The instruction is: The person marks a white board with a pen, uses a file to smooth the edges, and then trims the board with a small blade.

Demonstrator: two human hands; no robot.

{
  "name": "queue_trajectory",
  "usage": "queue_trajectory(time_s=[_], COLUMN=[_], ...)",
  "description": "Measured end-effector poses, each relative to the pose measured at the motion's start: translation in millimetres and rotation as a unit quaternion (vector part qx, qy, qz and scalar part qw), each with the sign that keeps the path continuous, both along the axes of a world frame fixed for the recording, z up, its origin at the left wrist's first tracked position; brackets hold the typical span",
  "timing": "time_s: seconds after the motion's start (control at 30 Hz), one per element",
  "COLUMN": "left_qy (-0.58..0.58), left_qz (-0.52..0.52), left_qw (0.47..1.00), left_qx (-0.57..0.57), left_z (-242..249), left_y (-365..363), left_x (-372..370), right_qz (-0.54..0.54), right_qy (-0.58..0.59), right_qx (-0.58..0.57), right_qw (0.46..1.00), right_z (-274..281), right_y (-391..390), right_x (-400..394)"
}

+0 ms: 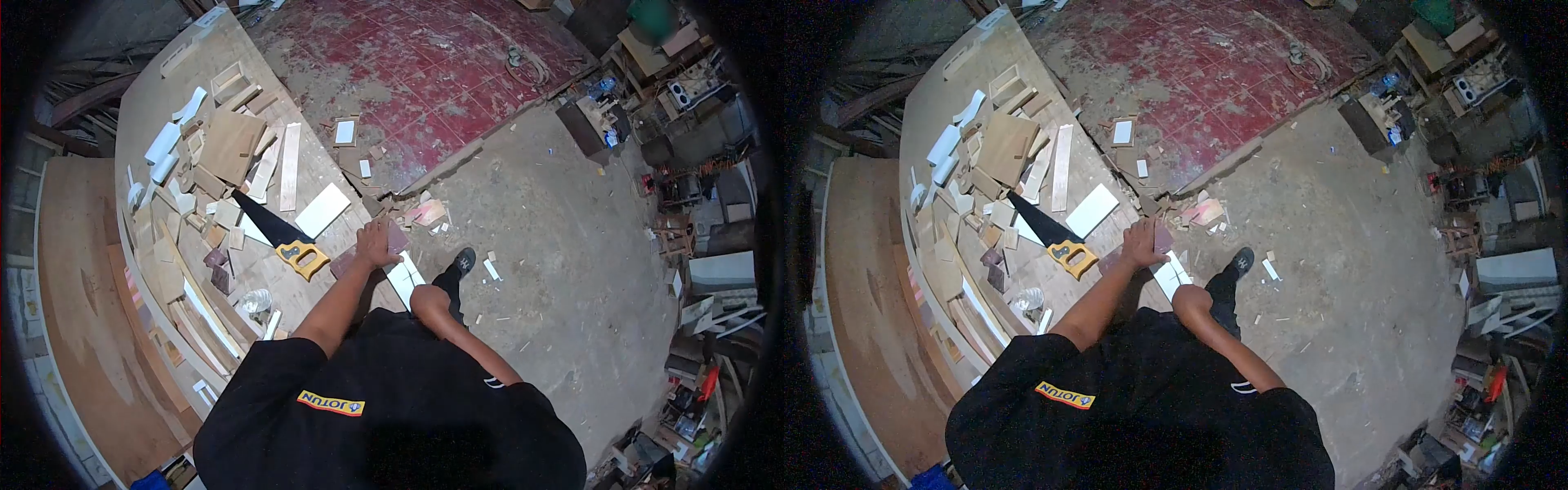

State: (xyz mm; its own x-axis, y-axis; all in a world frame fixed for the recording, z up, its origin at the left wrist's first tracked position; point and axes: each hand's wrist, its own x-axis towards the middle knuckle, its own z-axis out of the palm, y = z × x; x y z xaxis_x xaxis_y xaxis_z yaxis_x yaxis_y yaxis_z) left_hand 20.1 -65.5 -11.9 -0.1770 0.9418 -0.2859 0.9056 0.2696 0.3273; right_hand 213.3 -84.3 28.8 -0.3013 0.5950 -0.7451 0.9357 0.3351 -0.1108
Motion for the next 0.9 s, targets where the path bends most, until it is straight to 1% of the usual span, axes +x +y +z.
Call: queue_trajectory(time_s=[0.03,0.1,0.2,0.23,0.3,0.37,0.43,0.5,0.6,0.67,0.8,0.87,0.9], left_qy=[-0.002,-0.029,-0.012,-0.013,0.033,0.039,0.043,0.024,0.035,0.022,0.001,-0.010,-0.019], left_qz=[-0.002,0.042,0.079,0.078,0.066,0.068,0.069,0.083,0.095,0.099,0.124,0.122,0.121], left_qw=[1.000,0.999,0.996,0.996,0.992,0.990,0.988,0.984,0.984,0.986,0.990,0.990,0.990], left_qx=[0.000,0.002,0.030,0.030,0.107,0.121,0.129,0.158,0.145,0.130,0.072,0.066,0.063], left_z=[3,3,-7,-10,-11,-11,-16,-19,-16,-10,-7,-5,-3], left_y=[3,8,17,16,13,15,13,14,16,16,19,22,22], left_x=[2,1,-3,-1,2,4,7,4,4,3,3,3,3], right_qz=[0.009,0.004,0.008,0.012,0.019,0.019,0.026,0.026,0.037,-0.047,-0.034,0.006,0.003], right_qy=[-0.022,-0.022,-0.021,-0.022,-0.023,-0.024,0.036,0.036,0.050,0.092,0.090,0.097,0.095], right_qx=[-0.011,-0.012,-0.013,-0.009,-0.012,-0.017,0.011,0.021,0.035,0.078,0.073,0.073,0.070], right_qw=[1.000,1.000,1.000,1.000,0.999,0.999,0.999,0.999,0.997,0.992,0.993,0.993,0.993], right_z=[1,0,-8,-11,-14,-19,-17,-18,-21,-22,-20,-20,-14], right_y=[2,5,8,10,13,15,12,11,12,7,7,9,9], right_x=[-3,-7,-13,-13,-14,-14,-13,-19,-25,-26,-21,-17,-18])
